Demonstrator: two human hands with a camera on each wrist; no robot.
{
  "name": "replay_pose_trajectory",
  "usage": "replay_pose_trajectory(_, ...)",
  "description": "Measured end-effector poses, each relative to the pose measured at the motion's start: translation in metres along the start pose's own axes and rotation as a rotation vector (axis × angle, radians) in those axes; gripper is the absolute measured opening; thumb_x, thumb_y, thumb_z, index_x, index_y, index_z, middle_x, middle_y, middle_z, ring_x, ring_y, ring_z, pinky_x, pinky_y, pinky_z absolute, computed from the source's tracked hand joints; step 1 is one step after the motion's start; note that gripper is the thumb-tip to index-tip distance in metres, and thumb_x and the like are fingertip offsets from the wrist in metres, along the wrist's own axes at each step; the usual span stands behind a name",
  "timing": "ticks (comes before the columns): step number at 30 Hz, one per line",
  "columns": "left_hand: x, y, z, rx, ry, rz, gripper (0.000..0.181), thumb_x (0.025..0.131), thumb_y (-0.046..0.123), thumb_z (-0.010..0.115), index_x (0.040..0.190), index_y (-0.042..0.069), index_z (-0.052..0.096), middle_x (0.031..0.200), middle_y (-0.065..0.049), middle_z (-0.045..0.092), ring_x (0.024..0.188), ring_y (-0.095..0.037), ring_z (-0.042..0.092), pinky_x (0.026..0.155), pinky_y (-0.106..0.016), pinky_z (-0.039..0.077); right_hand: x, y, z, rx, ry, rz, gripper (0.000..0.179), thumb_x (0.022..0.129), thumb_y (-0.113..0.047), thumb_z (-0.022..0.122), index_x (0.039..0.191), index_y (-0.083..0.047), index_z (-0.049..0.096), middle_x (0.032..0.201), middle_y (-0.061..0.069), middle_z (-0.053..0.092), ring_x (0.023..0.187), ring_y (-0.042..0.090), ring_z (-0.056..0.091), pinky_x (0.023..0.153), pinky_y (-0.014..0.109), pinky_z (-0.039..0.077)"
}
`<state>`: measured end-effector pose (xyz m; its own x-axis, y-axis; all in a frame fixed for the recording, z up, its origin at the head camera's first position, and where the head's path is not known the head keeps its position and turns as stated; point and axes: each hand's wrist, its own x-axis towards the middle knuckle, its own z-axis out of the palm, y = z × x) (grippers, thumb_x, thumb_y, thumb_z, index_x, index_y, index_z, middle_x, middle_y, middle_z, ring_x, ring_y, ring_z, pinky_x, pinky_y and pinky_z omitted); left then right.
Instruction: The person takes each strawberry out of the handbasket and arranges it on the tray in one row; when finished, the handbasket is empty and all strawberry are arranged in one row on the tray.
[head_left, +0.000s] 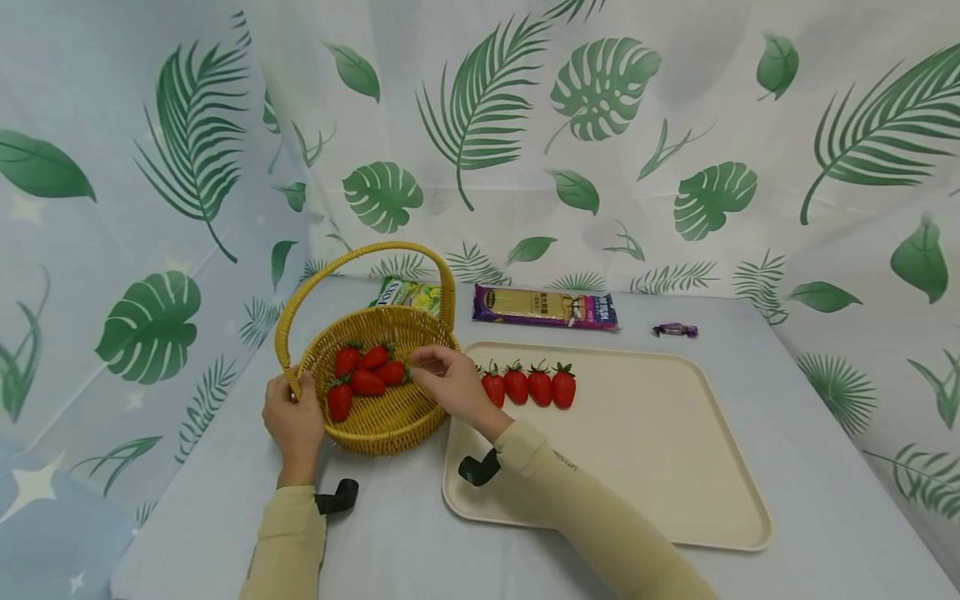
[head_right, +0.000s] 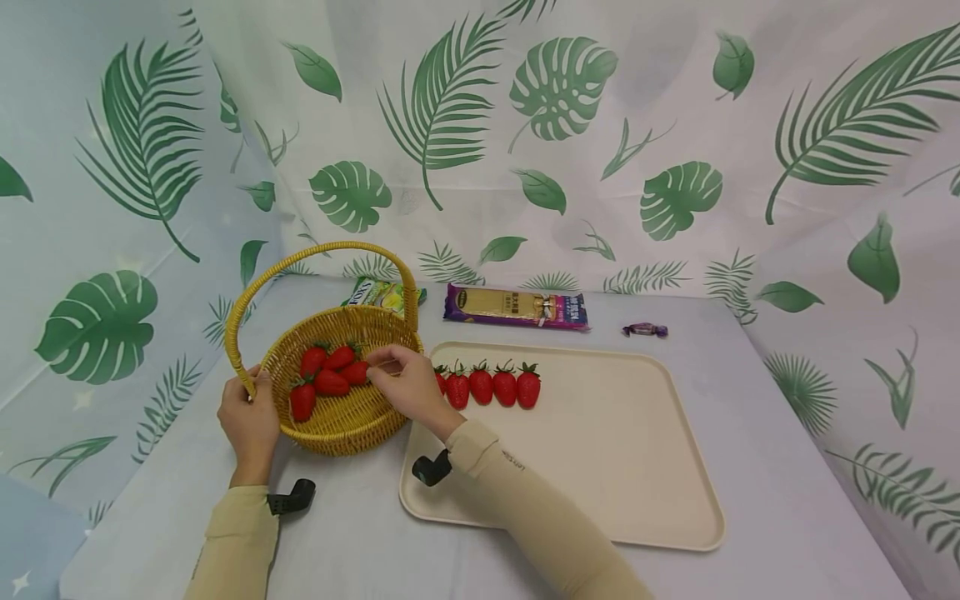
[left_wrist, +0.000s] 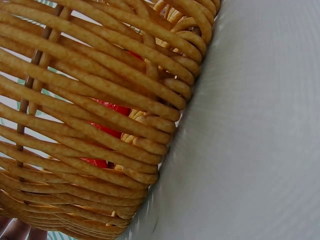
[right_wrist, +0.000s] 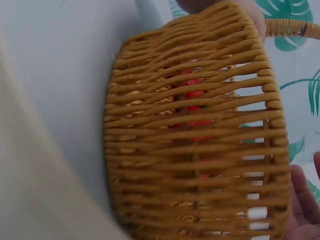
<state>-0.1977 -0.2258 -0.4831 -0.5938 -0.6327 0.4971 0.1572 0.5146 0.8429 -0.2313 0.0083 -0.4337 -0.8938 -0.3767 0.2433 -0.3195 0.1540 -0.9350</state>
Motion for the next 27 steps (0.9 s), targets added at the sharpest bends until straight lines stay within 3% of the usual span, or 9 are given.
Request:
replay_pose_trajectory(5,0.0,0.0,0.0,-0.002,0.007,0.009,0.024,0.095,0.01,0.062,0.103,-0.012,0.069,0.111,-0.024,0.063,0.098,-0.039,0.059,0.08,-0.046,0.042,0.014,-0.001,0.01,-0.047,-0.018,0.02,0.025,0.091,-0.015,0.067,0.115,-0.008,0.067,0.114,0.007,0.068,0.103,0.023,0.063,0.085,0.03,0.051)
replay_pose_trajectory(9,-0.001,-0.001,0.001,0.0,0.011,0.018,0.025,0.096,0.011,0.061,0.103,-0.012,0.069,0.111,-0.024,0.063,0.098,-0.04,0.059,0.08,-0.048,0.041,0.024,-0.003,0.016,-0.081,-0.032,0.056,0.027,0.089,-0.016,0.069,0.116,-0.009,0.067,0.116,0.007,0.067,0.106,0.026,0.062,0.089,0.032,0.05)
replay_pose_trajectory(15,-0.001,0.0,0.0,0.006,0.008,0.009,0.026,0.096,0.012,0.061,0.105,-0.011,0.069,0.11,-0.024,0.064,0.098,-0.04,0.059,0.08,-0.048,0.041,0.039,0.001,0.023,-0.094,-0.043,0.194,0.033,0.089,-0.019,0.07,0.12,-0.01,0.066,0.125,0.012,0.063,0.106,0.025,0.061,0.084,0.034,0.051)
replay_pose_trajectory(22,-0.001,0.001,-0.001,-0.003,0.005,-0.009,0.025,0.095,0.011,0.063,0.105,-0.012,0.069,0.111,-0.025,0.064,0.101,-0.041,0.059,0.085,-0.05,0.043,0.052,0.01,0.028,-0.13,-0.034,0.328,0.035,0.092,-0.022,0.067,0.124,-0.01,0.065,0.125,0.006,0.062,0.108,0.021,0.058,0.085,0.035,0.049)
replay_pose_trajectory(27,0.0,0.001,0.0,-0.005,0.012,0.004,0.024,0.095,0.01,0.062,0.101,-0.012,0.069,0.11,-0.024,0.064,0.102,-0.04,0.06,0.085,-0.051,0.043,0.057,0.014,0.03,-0.134,-0.119,0.399,0.042,0.091,-0.024,0.067,0.132,-0.013,0.061,0.13,0.009,0.058,0.109,0.022,0.058,0.086,0.035,0.05)
